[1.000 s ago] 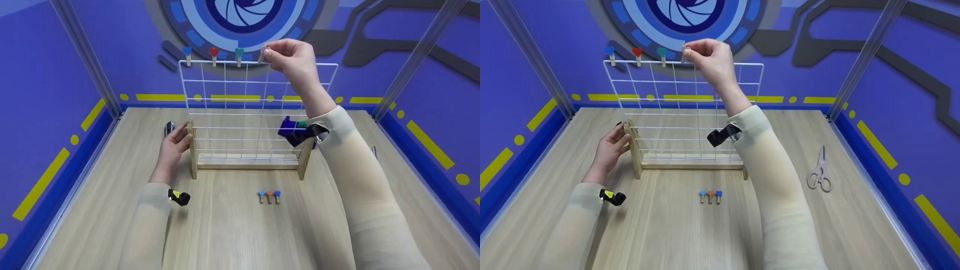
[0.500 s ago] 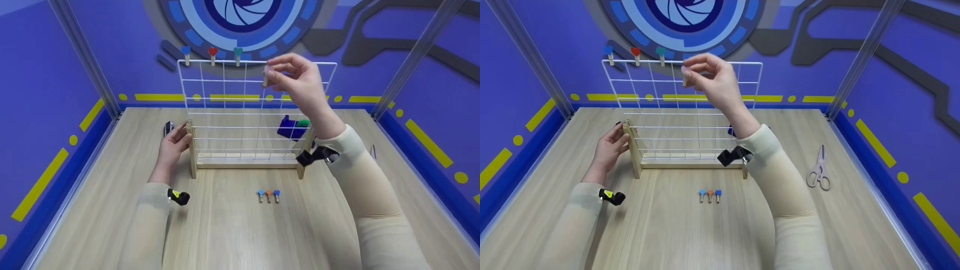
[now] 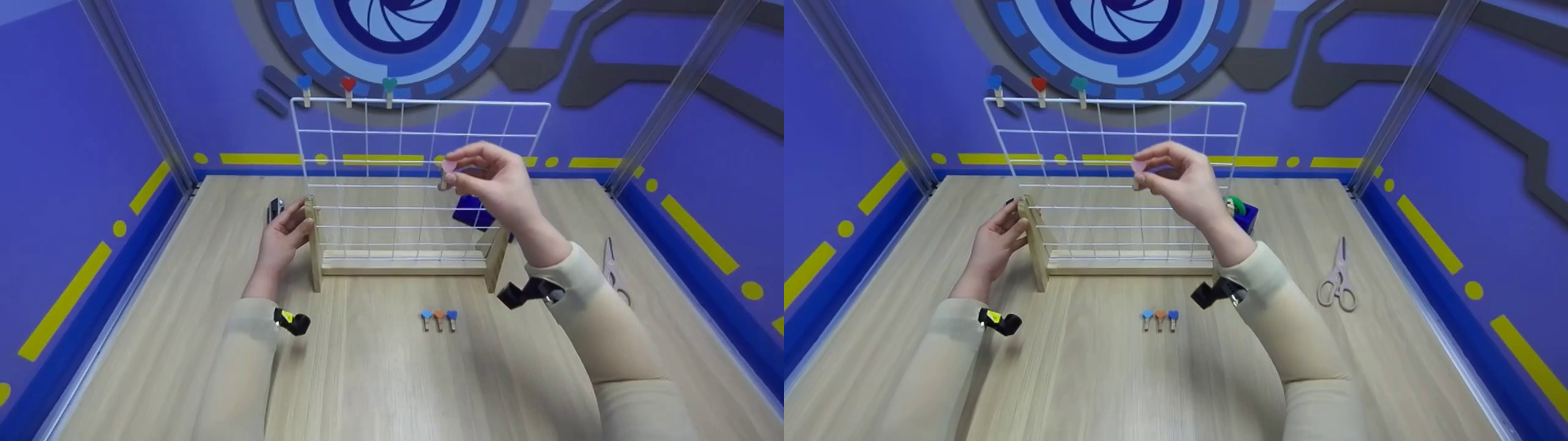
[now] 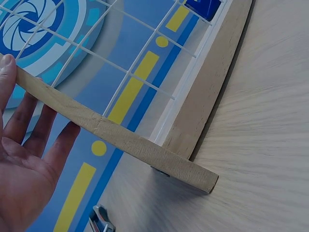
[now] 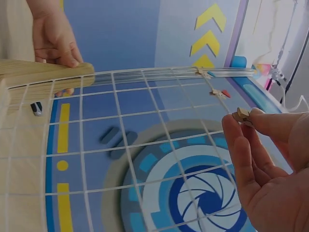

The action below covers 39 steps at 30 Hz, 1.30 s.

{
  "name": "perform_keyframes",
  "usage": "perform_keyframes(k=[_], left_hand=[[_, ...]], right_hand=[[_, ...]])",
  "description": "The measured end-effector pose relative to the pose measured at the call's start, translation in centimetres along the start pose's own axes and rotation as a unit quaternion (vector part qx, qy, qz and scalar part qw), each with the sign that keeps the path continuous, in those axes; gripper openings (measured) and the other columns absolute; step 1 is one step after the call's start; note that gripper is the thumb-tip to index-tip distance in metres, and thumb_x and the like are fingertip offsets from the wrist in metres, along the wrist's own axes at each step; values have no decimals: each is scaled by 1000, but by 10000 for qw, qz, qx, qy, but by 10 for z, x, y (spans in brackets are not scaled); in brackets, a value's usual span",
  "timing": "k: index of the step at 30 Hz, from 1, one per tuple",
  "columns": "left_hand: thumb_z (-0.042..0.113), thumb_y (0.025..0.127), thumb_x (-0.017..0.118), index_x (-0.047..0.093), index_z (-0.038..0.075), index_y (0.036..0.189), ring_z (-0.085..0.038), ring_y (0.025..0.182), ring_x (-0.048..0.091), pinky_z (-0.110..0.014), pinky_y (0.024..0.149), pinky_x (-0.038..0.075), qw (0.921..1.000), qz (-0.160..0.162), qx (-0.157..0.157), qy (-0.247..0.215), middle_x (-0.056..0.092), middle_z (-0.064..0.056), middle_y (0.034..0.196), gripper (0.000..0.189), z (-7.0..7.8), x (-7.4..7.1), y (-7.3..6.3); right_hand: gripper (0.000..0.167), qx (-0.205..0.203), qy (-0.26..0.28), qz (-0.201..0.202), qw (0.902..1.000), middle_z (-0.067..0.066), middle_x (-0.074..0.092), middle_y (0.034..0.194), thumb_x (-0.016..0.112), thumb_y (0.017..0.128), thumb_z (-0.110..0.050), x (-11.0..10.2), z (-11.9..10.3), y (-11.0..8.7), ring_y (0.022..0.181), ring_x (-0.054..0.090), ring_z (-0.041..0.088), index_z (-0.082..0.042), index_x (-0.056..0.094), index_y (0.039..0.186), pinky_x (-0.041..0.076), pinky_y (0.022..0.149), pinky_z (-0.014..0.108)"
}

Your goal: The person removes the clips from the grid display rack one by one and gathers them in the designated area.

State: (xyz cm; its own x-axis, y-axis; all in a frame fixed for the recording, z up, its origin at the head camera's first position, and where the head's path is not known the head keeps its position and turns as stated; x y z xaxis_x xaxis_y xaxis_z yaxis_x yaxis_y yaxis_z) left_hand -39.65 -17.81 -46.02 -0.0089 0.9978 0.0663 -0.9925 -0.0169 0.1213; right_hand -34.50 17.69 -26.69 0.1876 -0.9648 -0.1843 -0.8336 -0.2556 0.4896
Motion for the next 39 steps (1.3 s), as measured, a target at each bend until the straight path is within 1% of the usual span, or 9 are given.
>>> perform_keyframes(k=[5, 10, 15, 19, 23, 26, 29, 34, 39], left_hand=[[15, 102, 64, 44, 13, 157, -5, 122, 61, -22, 98, 56, 10000, -27, 13, 69, 52, -17, 154, 58, 1, 1, 0], [10, 101, 64, 44, 10, 156, -1, 116, 63, -22, 96, 57, 10000, 15, 53, -28, 52, -19, 154, 58, 1, 0, 0], [10, 102, 63, 44, 10, 156, 0, 115, 63, -21, 95, 57, 10000, 19, 71, -38, 52, -19, 154, 58, 1, 1, 0], [11, 102, 64, 45, 11, 156, -3, 119, 62, -22, 96, 57, 10000, 29, 64, -13, 53, -18, 154, 57, 1, 0, -1], [13, 102, 63, 43, 11, 157, -4, 122, 61, -23, 98, 57, 10000, -10, 70, 51, 51, -18, 155, 58, 0, 0, -1], [12, 102, 63, 44, 10, 156, -3, 120, 62, -23, 98, 57, 10000, 2, 92, 17, 52, -18, 155, 57, 0, 0, -2], [9, 103, 62, 44, 11, 156, 0, 117, 62, -21, 96, 57, 9999, 19, 108, -25, 52, -19, 154, 56, 0, 0, -1], [7, 103, 61, 44, 12, 157, 2, 114, 63, -20, 94, 57, 9999, 36, 75, -64, 53, -18, 154, 57, 0, 0, -1], [6, 102, 61, 45, 12, 156, 1, 114, 64, -20, 92, 57, 9999, 116, 17, -82, 54, -18, 152, 56, -2, 0, 0]], right_hand=[[22, 301, 89, 0, 9995, 3, 75, 97, 75, 89, 4, -5, 19, -19, 78, 75, 15, 4, 71, 111, 63, 75, 27], [25, 663, 152, 8, 9977, 1, 76, 93, 74, 89, 8, -9, 39, -39, 76, 74, 12, 11, 68, 113, 61, 70, 24], [27, 1002, 97, -5, 9949, 0, 77, 95, 74, 89, 5, -14, 61, -57, 78, 74, 12, 12, 66, 115, 61, 69, 24], [28, 1208, 8, -159, 9925, -1, 76, 96, 75, 91, 2, -14, 80, -73, 79, 74, 11, 11, 66, 115, 62, 73, 26], [27, 1458, -220, -311, 9886, -2, 75, 96, 75, 92, -3, -14, 99, -90, 81, 74, 11, 8, 67, 116, 63, 76, 28], [27, 1648, -417, -372, 9847, -2, 74, 97, 76, 93, -6, -14, 113, -101, 82, 74, 11, 5, 68, 116, 63, 76, 27], [28, 1893, -475, -432, 9798, -2, 73, 97, 75, 93, -6, -15, 127, -112, 83, 74, 11, 5, 67, 118, 61, 75, 25], [29, 2450, -394, -586, 9670, -2, 74, 95, 72, 93, -4, -16, 153, -134, 85, 74, 11, 4, 65, 120, 59, 76, 28], [31, 2859, -393, -666, 9551, 2, 72, 98, 73, 89, -1, -16, 173, -154, 85, 72, 12, 6, 65, 118, 61, 76, 28]])
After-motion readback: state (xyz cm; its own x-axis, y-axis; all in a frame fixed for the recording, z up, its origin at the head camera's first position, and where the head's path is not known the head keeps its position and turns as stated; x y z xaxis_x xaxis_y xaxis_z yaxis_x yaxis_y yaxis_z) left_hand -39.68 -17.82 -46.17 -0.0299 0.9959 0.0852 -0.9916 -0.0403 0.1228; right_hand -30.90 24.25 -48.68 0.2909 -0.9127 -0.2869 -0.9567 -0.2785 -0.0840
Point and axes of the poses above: each hand's wrist, its own y-axis towards the middle knuckle, its own x-axis out of the palm, z = x × y, the point moved 6 cm from there along y, towards the middle knuckle
